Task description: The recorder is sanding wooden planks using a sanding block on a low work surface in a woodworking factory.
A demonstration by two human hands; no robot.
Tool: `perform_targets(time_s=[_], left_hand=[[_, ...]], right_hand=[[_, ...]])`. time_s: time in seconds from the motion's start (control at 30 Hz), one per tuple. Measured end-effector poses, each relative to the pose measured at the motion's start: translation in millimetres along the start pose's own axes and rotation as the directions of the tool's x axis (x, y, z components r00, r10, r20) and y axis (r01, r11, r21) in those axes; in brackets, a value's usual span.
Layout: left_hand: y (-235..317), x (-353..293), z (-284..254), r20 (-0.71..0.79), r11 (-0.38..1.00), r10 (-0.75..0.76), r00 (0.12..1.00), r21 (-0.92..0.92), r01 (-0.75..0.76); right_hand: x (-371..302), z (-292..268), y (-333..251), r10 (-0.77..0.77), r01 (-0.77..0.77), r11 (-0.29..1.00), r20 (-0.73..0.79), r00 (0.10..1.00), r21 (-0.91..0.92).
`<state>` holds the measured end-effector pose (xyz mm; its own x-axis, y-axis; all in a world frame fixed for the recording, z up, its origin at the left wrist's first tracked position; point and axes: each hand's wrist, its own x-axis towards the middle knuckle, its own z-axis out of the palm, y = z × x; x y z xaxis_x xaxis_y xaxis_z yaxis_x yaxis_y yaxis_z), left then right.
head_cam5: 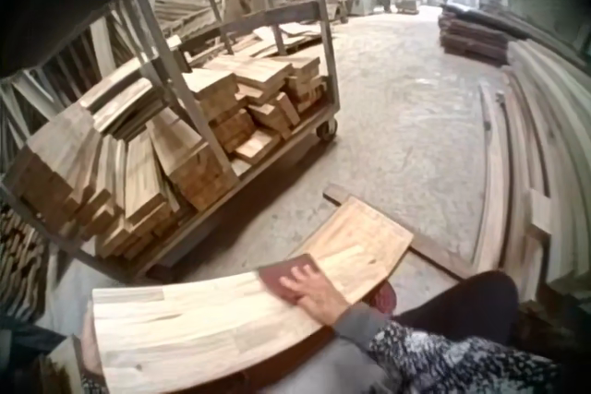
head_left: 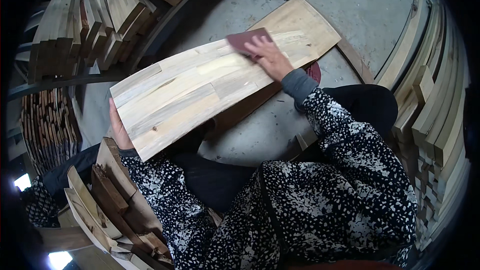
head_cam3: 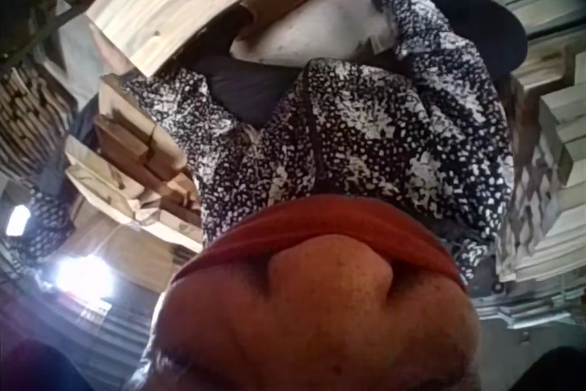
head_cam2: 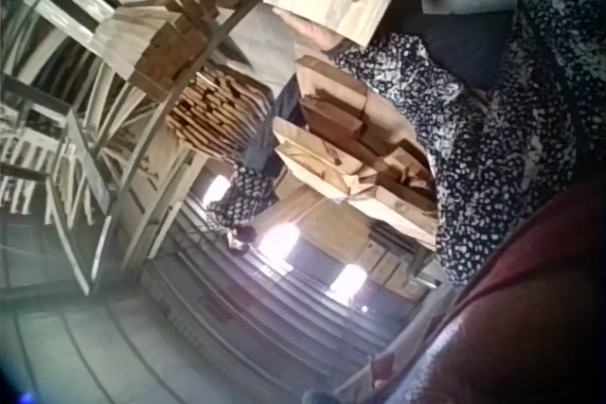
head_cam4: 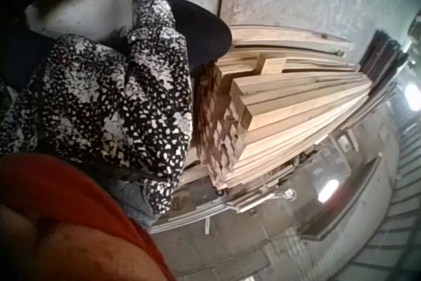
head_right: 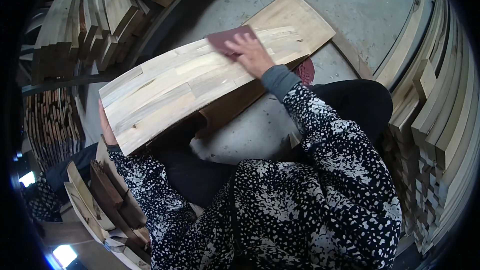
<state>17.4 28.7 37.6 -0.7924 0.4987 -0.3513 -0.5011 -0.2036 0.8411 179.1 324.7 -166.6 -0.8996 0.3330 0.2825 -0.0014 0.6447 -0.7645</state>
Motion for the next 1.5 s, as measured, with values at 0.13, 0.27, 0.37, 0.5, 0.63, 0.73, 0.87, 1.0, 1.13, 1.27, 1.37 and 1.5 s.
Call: perform_targets(time_s=[0.13,0.27,0.37,0.5,0.63,0.73,0.87,1.0,1.13,1.27,1.37,1.5], left_hand=[[-1.0,3.7,-9.5,-0.025,0.997,0.04,0.999,0.074,-0.038],[-8.0,6.1,-0.4,0.048,0.952,0.236,0.971,0.189,-0.241],[1.8,2.1,-0.7,0.03,0.994,0.09,0.995,0.063,-0.092],[-0.6,6.4,-14.8,-0.031,0.985,0.138,0.99,0.105,-0.135],[3.8,6.4,-25.1,-0.12,0.977,0.168,0.978,0.152,-0.149],[-0.9,4.9,-29.6,-0.097,0.968,0.187,0.978,0.187,-0.167],[-6.7,3.5,-18.3,0.085,0.952,0.216,0.973,0.203,-0.229],[-4.1,0.3,-14.6,0.136,0.951,0.22,0.966,0.192,-0.244],[-4.8,-4.3,-18.2,0.053,0.863,0.37,0.927,0.35,-0.365],[-3.6,4.5,-3.4,0.059,0.96,0.217,0.974,0.166,-0.224],[4.8,3.5,7.0,0.01,0.999,0.033,0.999,-0.01,-0.033],[-2.5,1.1,19.6,0.024,0.998,-0.005,1.0,-0.056,0.006]], right_hand=[[-37.0,-35.0,120.7,0.537,-0.53,0.842,0.048,0.842,-0.101],[-54.3,-38.6,163.4,0.696,-0.699,0.715,-0.065,0.715,-0.033],[-30.3,-12.7,112.7,0.548,-0.546,0.836,-0.1,0.83,0.051],[21.3,-3.5,-27.0,-0.091,0.075,0.983,0.088,0.992,0.169],[31.1,-1.5,-60.3,-0.31,0.288,0.943,0.128,0.942,0.167],[37.4,3.1,3.3,-0.163,0.16,0.986,0.078,0.984,0.041],[5.6,-24.5,161.5,0.473,-0.473,0.881,0.008,0.881,0.007],[-7.3,-32.7,201.4,0.618,-0.618,0.786,0.007,0.786,-0.003],[17.7,-6.9,117.9,0.354,-0.338,0.925,-0.07,0.932,0.175],[38.9,-7.9,-51.7,-0.214,0.189,0.968,0.153,0.965,0.165],[22.6,2.7,-128.9,-0.489,0.443,0.859,0.155,0.858,0.257],[11.4,11.7,-116.1,-0.307,0.292,0.945,0.095,0.947,0.146]])
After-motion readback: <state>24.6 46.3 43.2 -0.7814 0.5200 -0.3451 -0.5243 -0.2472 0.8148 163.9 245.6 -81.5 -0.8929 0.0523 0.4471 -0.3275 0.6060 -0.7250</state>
